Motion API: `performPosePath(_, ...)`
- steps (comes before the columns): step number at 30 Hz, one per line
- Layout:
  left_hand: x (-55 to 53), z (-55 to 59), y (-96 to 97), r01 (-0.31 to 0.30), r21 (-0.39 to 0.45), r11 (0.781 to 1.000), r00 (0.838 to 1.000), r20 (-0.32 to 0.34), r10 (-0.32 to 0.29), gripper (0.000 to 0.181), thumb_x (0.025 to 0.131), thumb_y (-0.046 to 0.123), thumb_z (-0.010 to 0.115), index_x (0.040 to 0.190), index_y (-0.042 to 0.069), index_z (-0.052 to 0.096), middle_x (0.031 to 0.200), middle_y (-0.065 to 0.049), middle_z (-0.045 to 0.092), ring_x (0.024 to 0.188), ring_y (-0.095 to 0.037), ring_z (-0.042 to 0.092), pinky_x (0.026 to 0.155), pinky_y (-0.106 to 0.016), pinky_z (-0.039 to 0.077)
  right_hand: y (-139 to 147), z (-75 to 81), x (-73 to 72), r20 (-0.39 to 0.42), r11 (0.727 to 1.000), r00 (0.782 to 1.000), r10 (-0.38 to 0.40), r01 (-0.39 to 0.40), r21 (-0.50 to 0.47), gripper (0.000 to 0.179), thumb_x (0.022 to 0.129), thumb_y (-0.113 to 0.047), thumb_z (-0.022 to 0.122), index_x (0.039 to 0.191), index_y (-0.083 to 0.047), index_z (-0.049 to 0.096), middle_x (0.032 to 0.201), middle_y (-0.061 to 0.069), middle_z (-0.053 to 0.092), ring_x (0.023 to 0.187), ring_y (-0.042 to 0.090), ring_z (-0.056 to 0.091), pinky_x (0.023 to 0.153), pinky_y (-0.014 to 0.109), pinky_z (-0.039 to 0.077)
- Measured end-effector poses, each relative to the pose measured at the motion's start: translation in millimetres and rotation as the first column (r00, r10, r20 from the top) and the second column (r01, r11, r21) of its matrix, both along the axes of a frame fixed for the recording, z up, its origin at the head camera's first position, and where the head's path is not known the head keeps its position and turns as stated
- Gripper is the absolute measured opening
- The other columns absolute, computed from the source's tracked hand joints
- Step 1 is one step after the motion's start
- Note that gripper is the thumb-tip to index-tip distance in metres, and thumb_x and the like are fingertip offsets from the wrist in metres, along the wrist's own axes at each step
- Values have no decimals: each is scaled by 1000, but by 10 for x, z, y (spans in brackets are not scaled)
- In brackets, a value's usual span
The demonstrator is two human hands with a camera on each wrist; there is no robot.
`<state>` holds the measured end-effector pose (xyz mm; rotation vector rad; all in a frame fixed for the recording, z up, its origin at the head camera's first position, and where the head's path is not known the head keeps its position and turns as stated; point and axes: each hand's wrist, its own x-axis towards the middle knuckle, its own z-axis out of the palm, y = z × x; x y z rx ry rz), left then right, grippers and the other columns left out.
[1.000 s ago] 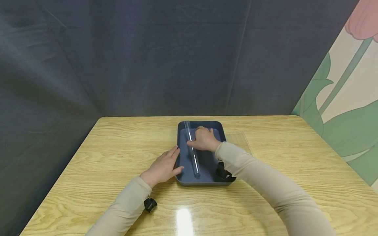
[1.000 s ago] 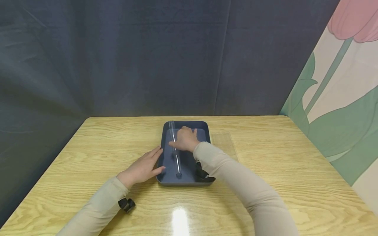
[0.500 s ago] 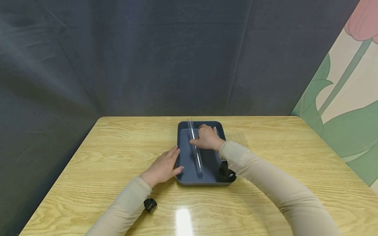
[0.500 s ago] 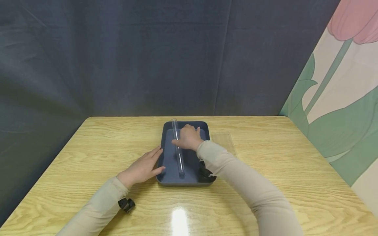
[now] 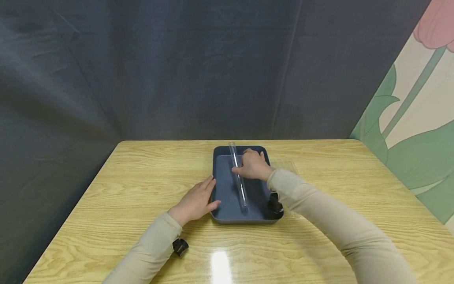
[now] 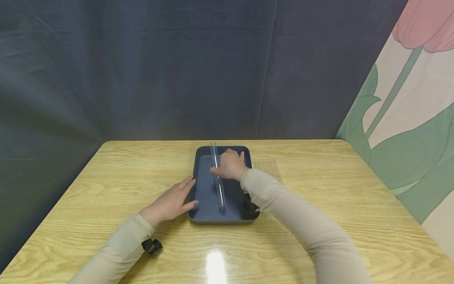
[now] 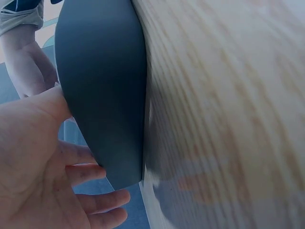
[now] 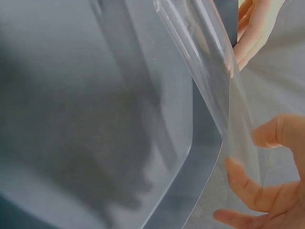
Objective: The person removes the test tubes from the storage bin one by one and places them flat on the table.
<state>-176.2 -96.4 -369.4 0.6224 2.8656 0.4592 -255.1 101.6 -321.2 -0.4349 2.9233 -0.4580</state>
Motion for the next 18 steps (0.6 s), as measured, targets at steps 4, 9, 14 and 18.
performPosePath(4,4,4,-3,4,3,1000,1000,-2,-4,68,95,37,52,145,-3,27,154,-19,21,137,-38,33,113,-48,30,29,25,21,1,1000,1000,4,-4,0,41,86,-37,63,55,-9,63,136,19,50,134,31,38,111,67,16)
performPosePath(9,9,17,-2,6,0,1000,1000,1,-6,68,95,37,52,145,-3,27,154,-19,21,138,-37,32,114,-48,29,65,28,10,-8,1000,1000,3,-3,2,41,85,-38,64,56,-9,64,134,19,52,134,31,38,110,68,17)
performPosePath(14,6,25,1,8,-5,1000,1000,0,-8,69,95,38,51,146,-2,26,155,-19,20,139,-36,30,114,-47,28,114,25,-1,-31,1000,999,12,-12,-3,41,84,-37,65,55,-8,64,115,16,66,133,30,40,109,68,18)
performPosePath(18,4,21,1,8,-7,1000,1000,0,-8,69,95,38,51,146,-1,26,155,-18,20,139,-36,30,115,-47,28,153,27,1,-36,1000,999,23,-23,-5,43,84,-37,64,53,-8,63,88,9,72,133,30,40,108,68,19)
